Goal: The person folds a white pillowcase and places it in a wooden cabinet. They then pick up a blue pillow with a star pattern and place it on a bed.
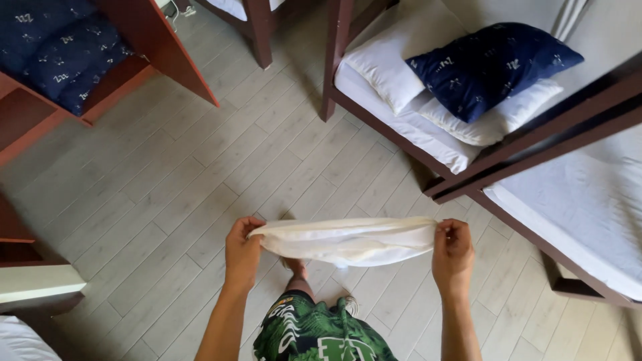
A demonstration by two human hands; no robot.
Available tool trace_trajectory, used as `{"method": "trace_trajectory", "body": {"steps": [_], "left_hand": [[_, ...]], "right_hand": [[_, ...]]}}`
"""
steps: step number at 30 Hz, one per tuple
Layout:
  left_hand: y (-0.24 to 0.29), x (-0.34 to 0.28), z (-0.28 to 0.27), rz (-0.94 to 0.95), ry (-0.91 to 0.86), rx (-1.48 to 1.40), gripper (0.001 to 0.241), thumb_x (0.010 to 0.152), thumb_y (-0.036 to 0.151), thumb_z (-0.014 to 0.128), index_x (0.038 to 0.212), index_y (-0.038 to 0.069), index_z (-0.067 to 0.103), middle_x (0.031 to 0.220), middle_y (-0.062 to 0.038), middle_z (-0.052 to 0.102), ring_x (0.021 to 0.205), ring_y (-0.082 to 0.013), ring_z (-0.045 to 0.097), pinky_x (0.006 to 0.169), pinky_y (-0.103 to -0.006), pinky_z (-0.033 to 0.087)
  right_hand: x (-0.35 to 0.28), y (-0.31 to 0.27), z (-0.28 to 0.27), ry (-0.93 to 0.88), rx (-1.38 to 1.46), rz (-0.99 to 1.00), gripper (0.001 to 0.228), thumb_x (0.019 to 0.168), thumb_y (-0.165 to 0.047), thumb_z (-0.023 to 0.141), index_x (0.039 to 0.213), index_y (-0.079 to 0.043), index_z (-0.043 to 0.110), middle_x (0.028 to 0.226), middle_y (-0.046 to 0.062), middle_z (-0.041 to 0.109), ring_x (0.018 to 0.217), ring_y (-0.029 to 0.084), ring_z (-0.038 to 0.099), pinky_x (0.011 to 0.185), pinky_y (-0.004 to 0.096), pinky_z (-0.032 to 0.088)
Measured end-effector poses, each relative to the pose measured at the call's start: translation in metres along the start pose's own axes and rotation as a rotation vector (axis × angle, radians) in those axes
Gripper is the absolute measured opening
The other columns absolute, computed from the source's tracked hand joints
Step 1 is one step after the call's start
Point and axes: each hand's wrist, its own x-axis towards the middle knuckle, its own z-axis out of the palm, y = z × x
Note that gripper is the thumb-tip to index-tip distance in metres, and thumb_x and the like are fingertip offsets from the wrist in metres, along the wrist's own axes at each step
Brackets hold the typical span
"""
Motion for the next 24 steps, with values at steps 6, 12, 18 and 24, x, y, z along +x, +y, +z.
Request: {"method": "trace_trajectory", "body": {"steps": [6,12,18,24], "left_hand": [[0.053,0.046,-0.013,0.192,-0.04,0.021,0.047,0.082,-0.009,0.041,0.124,0.0,0.06,0.126,-0.016,0.064,0.114,-0.0214,0.062,0.101,-0.0315,0.048],[0.09,0.087,-0.05,0.225,-0.061,0.68,0.047,0.093,0.001,0.055,0.138,0.007,0.045,0.138,-0.017,0.052,0.12,-0.0283,0.055,0.1,-0.0408,0.046],[0.08,0.139,-0.076,0.04,0.192,-0.04,0.024,0.099,0.008,0.056,0.122,0.001,0.054,0.111,-0.017,0.061,0.092,-0.0226,0.068,0.076,-0.0437,0.061],[0.07,0.174,-0.077,-0.035,0.236,-0.66,0.025,0.102,0.016,0.055,0.124,0.004,0.056,0.104,-0.009,0.066,0.09,-0.0171,0.064,0.083,-0.0348,0.056]], "right_hand": [[0.05,-0.008,0.065,-0.192,0.016,-0.091,0.014,0.101,-0.011,0.065,0.112,-0.001,0.062,0.091,0.005,0.064,0.078,0.011,0.057,0.068,0.026,0.049],[0.087,-0.048,0.124,-0.23,-0.075,-0.027,0.032,0.101,-0.013,0.066,0.131,-0.003,0.066,0.089,0.006,0.068,0.074,0.013,0.059,0.068,0.027,0.049],[0.098,-0.058,0.172,-0.287,-0.11,-0.106,0.025,0.101,-0.016,0.071,0.121,-0.002,0.075,0.097,0.008,0.074,0.084,0.013,0.067,0.074,0.026,0.052],[0.109,-0.086,0.199,-0.403,0.056,0.021,0.024,0.096,-0.011,0.069,0.117,0.001,0.073,0.108,0.004,0.073,0.084,0.009,0.065,0.069,0.023,0.047]]}}
